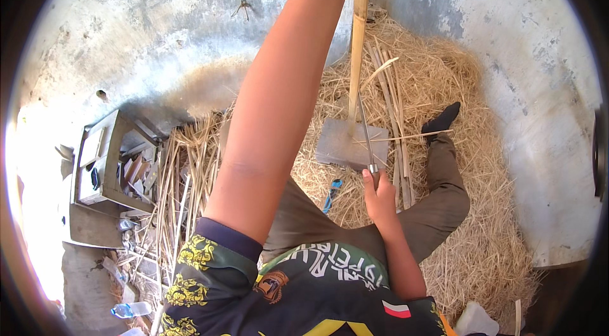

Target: The person sits on a straw-covered floor and uses a large knife to split a long bamboo pole into thin strips. They then switch to a smaller utility knife to further refine and smooth the edges of the bamboo strips.

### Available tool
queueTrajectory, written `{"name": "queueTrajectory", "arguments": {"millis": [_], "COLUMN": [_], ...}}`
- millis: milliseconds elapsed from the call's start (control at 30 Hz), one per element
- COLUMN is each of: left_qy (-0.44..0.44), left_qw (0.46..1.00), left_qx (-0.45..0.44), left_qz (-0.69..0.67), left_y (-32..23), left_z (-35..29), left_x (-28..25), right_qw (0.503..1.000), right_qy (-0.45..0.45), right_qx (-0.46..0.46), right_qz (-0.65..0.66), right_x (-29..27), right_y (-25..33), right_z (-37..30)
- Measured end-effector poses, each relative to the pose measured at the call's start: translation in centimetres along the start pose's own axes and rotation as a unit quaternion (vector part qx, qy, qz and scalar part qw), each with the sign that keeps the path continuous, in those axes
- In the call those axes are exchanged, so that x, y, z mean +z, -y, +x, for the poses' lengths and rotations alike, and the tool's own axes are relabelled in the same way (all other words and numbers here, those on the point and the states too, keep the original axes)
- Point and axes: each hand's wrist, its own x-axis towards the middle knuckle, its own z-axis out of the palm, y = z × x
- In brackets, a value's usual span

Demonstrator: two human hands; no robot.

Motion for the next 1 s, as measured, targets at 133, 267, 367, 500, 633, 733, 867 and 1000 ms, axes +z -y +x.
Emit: {"name": "queueTrajectory", "arguments": {"millis": [133, 267, 367, 500, 633, 733, 867, 1000], "left_qy": [-0.009, -0.004, -0.017, -0.038, -0.018, -0.013, -0.024, -0.043], "left_qw": [1.000, 0.999, 0.999, 0.999, 0.999, 0.999, 0.998, 0.997], "left_qx": [-0.012, -0.027, -0.028, 0.021, 0.033, 0.028, 0.030, 0.024], "left_qz": [-0.014, -0.016, -0.006, 0.025, 0.032, 0.036, 0.051, 0.052], "left_y": [0.3, 0.7, 1.0, 1.7, 2.1, 1.8, 1.3, 1.1], "left_z": [0.9, 0.7, 0.5, 0.6, 1.0, 0.8, 0.6, 1.1], "left_x": [-0.1, 0.6, 1.4, 2.3, 2.3, 2.1, 1.4, 0.8], "right_qw": [0.840, 0.757, 0.874, 0.940, 0.995, 0.996, 0.956, 0.740], "right_qy": [0.166, 0.181, 0.105, 0.007, -0.026, 0.040, 0.116, 0.151], "right_qx": [0.292, 0.317, 0.225, 0.067, 0.002, 0.043, 0.232, 0.415], "right_qz": [0.425, 0.542, 0.418, 0.336, 0.100, -0.068, 0.139, 0.508], "right_x": [-2.4, -5.3, -5.7, -5.4, -0.6, 1.8, 1.8, -0.4], "right_y": [2.5, 3.7, 6.5, 8.1, 0.0, -6.1, -4.4, -2.6], "right_z": [1.5, 2.1, 2.2, 2.8, 3.0, 2.4, 2.6, 4.5]}}
